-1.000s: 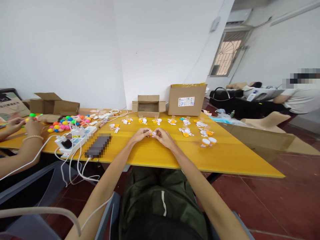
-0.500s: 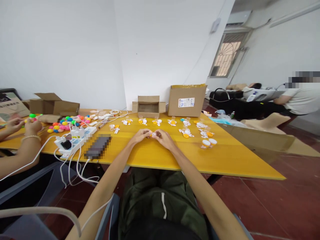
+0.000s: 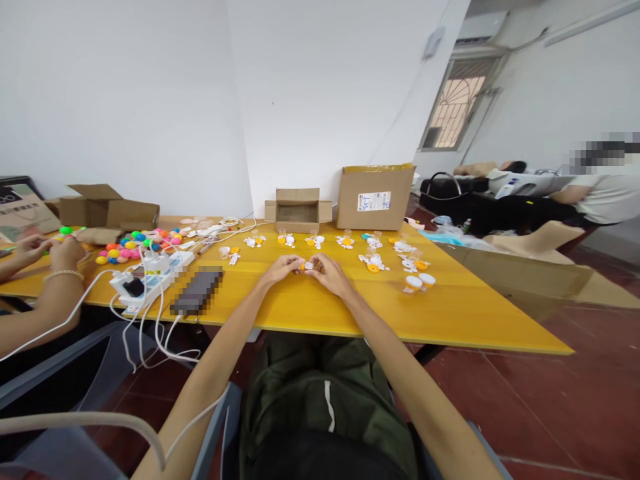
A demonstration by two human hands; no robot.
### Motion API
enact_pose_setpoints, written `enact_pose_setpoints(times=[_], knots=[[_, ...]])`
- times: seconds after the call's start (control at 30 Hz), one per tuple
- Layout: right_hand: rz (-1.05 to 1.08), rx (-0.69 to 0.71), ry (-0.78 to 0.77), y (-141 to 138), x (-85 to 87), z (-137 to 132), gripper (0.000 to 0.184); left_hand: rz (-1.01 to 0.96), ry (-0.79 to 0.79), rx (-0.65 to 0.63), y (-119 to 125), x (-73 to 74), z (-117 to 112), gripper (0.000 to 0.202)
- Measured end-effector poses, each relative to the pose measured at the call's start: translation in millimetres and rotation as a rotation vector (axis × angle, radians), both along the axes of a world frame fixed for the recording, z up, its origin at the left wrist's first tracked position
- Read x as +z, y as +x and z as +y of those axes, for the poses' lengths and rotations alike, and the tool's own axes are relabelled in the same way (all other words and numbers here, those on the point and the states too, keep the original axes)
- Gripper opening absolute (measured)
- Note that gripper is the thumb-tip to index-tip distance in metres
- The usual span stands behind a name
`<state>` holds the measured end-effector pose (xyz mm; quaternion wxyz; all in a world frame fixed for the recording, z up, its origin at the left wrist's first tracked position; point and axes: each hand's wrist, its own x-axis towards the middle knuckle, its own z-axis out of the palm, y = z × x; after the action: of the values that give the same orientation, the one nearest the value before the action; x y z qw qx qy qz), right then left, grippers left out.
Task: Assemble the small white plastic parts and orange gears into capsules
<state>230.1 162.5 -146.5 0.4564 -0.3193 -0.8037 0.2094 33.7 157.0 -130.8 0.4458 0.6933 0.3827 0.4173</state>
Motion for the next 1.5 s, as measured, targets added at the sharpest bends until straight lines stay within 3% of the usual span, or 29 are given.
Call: enact_pose_setpoints(times=[0.17,0.53,0.8,1.5], knots=[[-0.030,-0.012,-0.023,-0.8,4.5,-3.1,0.009,0.008,0.013,0.009,-0.9,-1.0,1.2,0.041],[-0.037,0.011,-0.082,-2.5,4.2,-3.4,0.018,0.009,0.026,0.015,-1.9,-1.8,2.2,0.044],[-0.051,-0.008,-0.050,-1.8,5.1,-2.4,0.010,0.019,0.020,0.015,-1.3,0.9,0.7,0.044],[-0.055,-0.001,-0.048,-0.7,3.6,-1.7,0.014,0.001,-0.003,0.008,-2.2,-4.2,4.5,0.041]])
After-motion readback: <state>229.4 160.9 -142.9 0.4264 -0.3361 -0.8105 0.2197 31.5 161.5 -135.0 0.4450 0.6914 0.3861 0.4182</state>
